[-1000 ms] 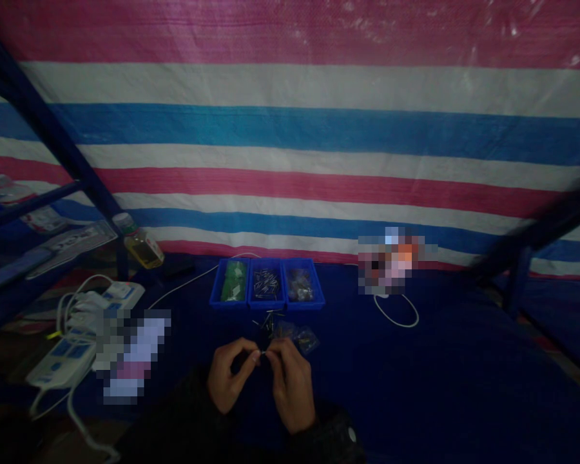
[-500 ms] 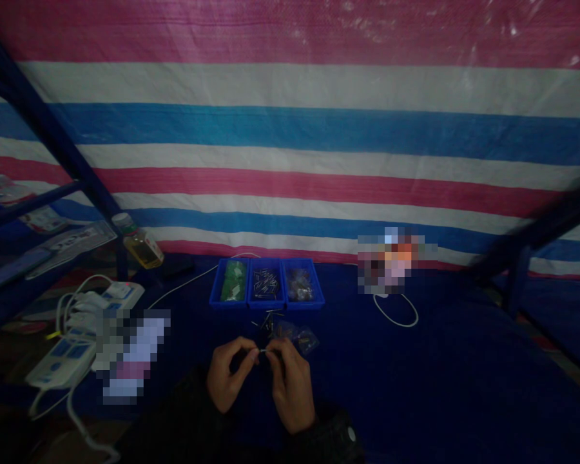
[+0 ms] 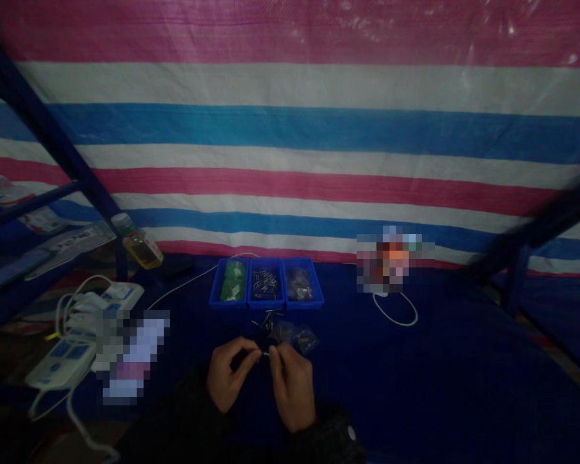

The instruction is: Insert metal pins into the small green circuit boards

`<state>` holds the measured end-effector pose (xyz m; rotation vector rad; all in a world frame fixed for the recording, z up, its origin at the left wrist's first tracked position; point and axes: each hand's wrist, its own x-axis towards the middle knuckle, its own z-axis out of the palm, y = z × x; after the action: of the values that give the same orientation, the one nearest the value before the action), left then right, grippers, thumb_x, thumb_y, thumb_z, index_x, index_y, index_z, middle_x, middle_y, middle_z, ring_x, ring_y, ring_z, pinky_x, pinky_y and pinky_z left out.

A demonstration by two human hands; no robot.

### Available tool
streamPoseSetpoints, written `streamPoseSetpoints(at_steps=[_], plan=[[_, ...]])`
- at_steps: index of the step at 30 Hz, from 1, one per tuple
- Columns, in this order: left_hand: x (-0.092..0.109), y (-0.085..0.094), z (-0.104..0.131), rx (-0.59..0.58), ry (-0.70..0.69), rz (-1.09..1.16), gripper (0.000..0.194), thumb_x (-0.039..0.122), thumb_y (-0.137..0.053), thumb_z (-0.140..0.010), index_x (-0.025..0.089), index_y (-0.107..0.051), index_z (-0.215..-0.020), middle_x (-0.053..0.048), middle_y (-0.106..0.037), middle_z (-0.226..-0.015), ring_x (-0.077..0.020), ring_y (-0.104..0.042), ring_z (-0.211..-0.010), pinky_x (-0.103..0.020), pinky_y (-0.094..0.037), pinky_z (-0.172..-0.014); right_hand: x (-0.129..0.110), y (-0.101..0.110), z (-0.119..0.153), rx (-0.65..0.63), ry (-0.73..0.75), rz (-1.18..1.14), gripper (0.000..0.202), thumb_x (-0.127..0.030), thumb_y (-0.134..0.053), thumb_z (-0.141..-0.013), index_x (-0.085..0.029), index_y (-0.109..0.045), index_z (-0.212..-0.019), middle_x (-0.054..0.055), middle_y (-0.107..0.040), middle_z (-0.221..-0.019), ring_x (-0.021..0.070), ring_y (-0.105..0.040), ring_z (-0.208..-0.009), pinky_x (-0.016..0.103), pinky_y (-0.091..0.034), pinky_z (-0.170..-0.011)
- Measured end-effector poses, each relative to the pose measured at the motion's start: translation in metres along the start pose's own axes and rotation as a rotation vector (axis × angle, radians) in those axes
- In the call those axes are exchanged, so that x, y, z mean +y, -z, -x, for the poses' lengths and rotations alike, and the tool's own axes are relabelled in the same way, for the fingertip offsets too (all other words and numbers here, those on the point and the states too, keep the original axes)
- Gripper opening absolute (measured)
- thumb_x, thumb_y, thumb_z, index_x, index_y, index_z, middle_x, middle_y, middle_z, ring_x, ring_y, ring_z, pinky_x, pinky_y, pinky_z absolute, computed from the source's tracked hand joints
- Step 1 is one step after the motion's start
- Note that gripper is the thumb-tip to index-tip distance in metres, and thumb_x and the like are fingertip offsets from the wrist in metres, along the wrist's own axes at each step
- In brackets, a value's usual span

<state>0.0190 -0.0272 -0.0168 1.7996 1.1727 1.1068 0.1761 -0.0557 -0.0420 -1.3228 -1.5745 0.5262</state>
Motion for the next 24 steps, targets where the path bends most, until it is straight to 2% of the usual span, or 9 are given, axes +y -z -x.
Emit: streamPoseSetpoints(at_steps=[6, 13, 15, 18, 21, 24], plan=[[-0.001, 0.001, 0.000, -0.026, -0.012, -0.005, 0.020, 0.025, -0.062, -0.095, 0.018, -0.071, -0.078, -0.004, -0.073, -0.076, -0.0176, -0.068, -0.073, -0.026, -0.048, -0.070, 0.003, 0.000, 0.000, 0.029, 0.007, 0.018, 0.040, -0.029, -0.041, -0.106, -0.020, -0.045, -0.067, -0.005, -0.047, -0.058, 0.0092, -0.045, -0.050, 0.024, -0.030, -0.054], [-0.002, 0.000, 0.000, -0.039, -0.009, -0.005, 0.021, 0.027, -0.060, -0.096, 0.019, -0.071, -0.080, -0.004, -0.073, -0.077, -0.0178, -0.068, -0.074, -0.026, -0.049, -0.071, 0.007, 0.000, 0.000, 0.050, 0.020, 0.039, 0.039, -0.031, -0.041, -0.106, -0.020, -0.047, -0.069, -0.003, -0.051, -0.062, 0.0108, -0.050, -0.055, 0.024, -0.034, -0.057], [-0.002, 0.000, 0.000, -0.012, 0.004, -0.009, 0.022, 0.027, -0.060, -0.096, 0.018, -0.071, -0.079, -0.003, -0.072, -0.076, -0.0173, -0.068, -0.073, -0.026, -0.048, -0.071, 0.008, 0.001, 0.001, 0.060, 0.017, 0.029, 0.039, -0.032, -0.042, -0.105, -0.020, -0.048, -0.069, -0.004, -0.051, -0.062, 0.0108, -0.050, -0.054, 0.024, -0.035, -0.056], [-0.006, 0.002, 0.002, 0.048, 0.039, -0.037, 0.024, 0.029, -0.059, -0.097, 0.018, -0.069, -0.078, -0.002, -0.069, -0.070, -0.0158, -0.065, -0.067, -0.024, -0.047, -0.067, 0.009, 0.005, 0.003, 0.150, -0.014, 0.023, 0.039, -0.032, -0.042, -0.106, -0.020, -0.051, -0.070, -0.004, -0.053, -0.060, 0.0110, -0.050, -0.052, 0.023, -0.036, -0.053], [-0.008, 0.001, -0.002, 0.135, 0.060, -0.092, 0.024, 0.033, -0.059, -0.097, 0.018, -0.069, -0.082, 0.000, -0.066, -0.066, -0.0141, -0.059, -0.060, -0.024, -0.043, -0.060, 0.011, 0.008, 0.004, 0.277, -0.024, 0.029, 0.031, -0.031, -0.043, -0.105, -0.020, -0.062, -0.084, 0.001, -0.065, -0.073, 0.0145, -0.062, -0.065, 0.024, -0.044, -0.063], [-0.004, 0.001, -0.021, 0.225, 0.030, -0.162, 0.023, 0.037, -0.061, -0.095, 0.018, -0.072, -0.085, 0.000, -0.065, -0.066, -0.0136, -0.055, -0.058, -0.024, -0.041, -0.058, 0.011, 0.008, 0.002, 0.368, -0.020, 0.022, 0.023, -0.030, -0.047, -0.104, -0.020, -0.067, -0.099, 0.005, -0.069, -0.087, 0.0182, -0.067, -0.079, 0.028, -0.049, -0.073]])
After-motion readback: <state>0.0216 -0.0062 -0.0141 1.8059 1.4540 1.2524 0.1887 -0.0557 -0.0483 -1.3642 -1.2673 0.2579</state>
